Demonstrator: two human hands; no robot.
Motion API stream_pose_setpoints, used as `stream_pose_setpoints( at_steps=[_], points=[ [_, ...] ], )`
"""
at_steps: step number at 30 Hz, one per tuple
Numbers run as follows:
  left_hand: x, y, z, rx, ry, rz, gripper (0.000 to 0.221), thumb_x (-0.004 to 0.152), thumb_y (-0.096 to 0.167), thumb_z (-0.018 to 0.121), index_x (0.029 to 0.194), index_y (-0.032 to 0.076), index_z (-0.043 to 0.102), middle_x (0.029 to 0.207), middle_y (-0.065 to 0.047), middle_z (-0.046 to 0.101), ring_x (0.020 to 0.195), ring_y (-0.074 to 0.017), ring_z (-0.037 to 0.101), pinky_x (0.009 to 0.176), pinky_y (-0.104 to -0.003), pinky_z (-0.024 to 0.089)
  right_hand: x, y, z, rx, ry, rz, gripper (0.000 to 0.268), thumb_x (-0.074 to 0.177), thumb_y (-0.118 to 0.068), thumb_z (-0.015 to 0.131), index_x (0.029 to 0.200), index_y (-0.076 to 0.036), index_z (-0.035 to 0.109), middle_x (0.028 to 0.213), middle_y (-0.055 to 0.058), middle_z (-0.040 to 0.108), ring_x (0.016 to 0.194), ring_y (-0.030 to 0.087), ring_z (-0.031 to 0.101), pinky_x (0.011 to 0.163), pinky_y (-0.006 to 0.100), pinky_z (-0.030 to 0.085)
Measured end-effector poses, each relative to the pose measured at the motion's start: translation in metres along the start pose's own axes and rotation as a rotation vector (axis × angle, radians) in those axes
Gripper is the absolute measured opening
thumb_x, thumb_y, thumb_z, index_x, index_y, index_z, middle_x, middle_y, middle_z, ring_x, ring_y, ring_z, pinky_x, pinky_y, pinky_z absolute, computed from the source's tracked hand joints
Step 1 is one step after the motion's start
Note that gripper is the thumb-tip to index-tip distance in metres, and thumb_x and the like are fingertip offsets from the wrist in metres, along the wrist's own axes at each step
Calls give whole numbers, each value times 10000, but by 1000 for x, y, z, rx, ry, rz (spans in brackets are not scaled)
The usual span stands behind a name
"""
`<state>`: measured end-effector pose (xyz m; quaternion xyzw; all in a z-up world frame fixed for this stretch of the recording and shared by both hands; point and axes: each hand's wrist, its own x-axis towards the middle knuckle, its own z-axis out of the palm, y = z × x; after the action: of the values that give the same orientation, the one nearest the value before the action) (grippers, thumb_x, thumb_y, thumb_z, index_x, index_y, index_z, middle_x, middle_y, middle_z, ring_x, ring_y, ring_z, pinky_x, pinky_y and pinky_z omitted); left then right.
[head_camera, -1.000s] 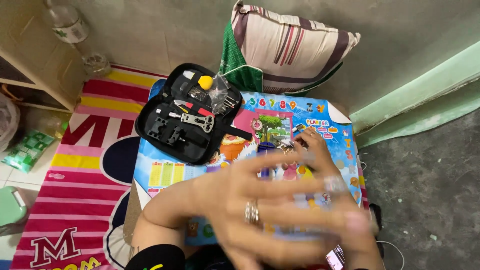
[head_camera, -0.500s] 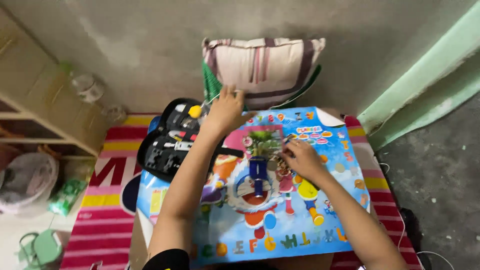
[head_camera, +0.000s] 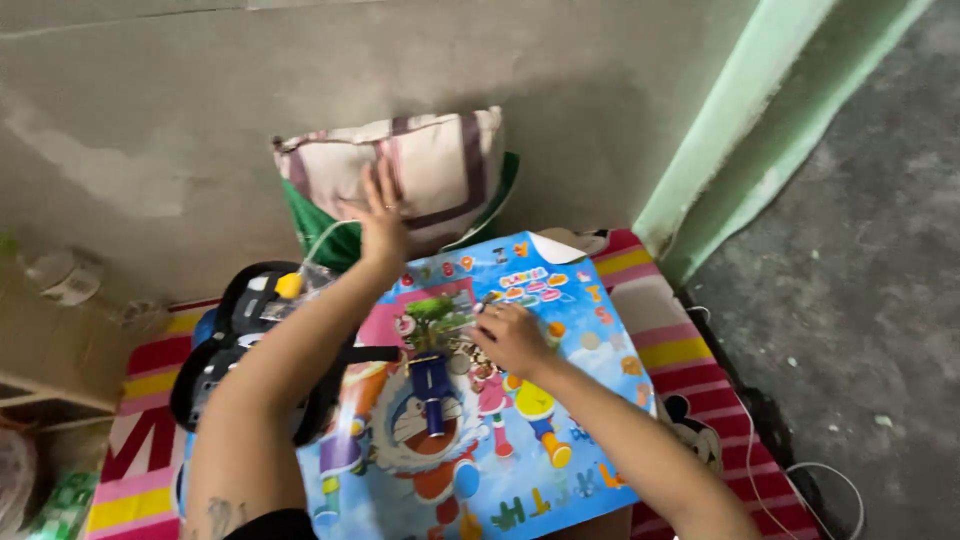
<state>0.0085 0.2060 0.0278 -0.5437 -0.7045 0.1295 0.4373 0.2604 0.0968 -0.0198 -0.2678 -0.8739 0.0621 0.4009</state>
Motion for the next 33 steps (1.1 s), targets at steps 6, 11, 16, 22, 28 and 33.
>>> stream_pose_setpoints(
  at_steps=[6, 11, 16, 22, 28, 33],
  points=[
    [2, -54, 34, -180, 221, 309, 654, 921, 122, 472, 1533, -102, 412, 1738, -207, 123, 1574, -462, 150, 820, -680, 505, 2, -1, -4, 5, -26, 28, 309, 963, -324, 694, 708, -177, 598, 680, -2, 617, 730, 230, 691, 697, 364, 543],
    [88, -154, 13, -234, 475, 420, 242, 848, 159, 586, 1002, 152, 772, 1475, -136, 538, 908, -352, 627, 426, -415, 517, 2, -6, -8, 68, -77, 44, 260, 971, -243, 694, 767, -83, 669, 724, 74, 666, 720, 269, 684, 681, 422, 539],
    [133, -246, -87, -166, 435, 109, 87, 984, 197, 670, 904, 192, 703, 1351, -44, 548, 552, -222, 677, 448, -376, 513, 1, -2, -2, 67, -185, 144, 354, 1050, -321, 556, 771, -110, 607, 748, 55, 647, 704, 213, 603, 652, 418, 447],
    [162, -219, -66, -292, 240, -176, 129, 931, 113, 685, 978, 121, 805, 1268, -133, 631, 845, -354, 700, 582, -480, 574, 3, -9, -8, 53, -238, 204, 356, 1069, -276, 530, 827, -81, 705, 766, 64, 703, 708, 212, 653, 650, 405, 497],
    [129, -138, -36, -571, 201, -24, 381, 729, 403, 926, 988, 160, 789, 1025, -105, 704, 914, -306, 688, 633, -529, 584, 3, -4, -7, 84, -101, 102, 410, 1065, -280, 559, 707, -123, 683, 673, 69, 687, 721, 316, 718, 711, 416, 551],
    [47, -108, -97, -757, -97, 256, 1302, 720, 688, 753, 1620, -22, 137, 1711, -222, 111, 1558, -425, 104, 1082, -870, 179, 4, 2, -4, 84, -70, 28, 355, 1043, -305, 580, 740, -142, 669, 687, 45, 661, 746, 282, 714, 710, 404, 556]
  ],
)
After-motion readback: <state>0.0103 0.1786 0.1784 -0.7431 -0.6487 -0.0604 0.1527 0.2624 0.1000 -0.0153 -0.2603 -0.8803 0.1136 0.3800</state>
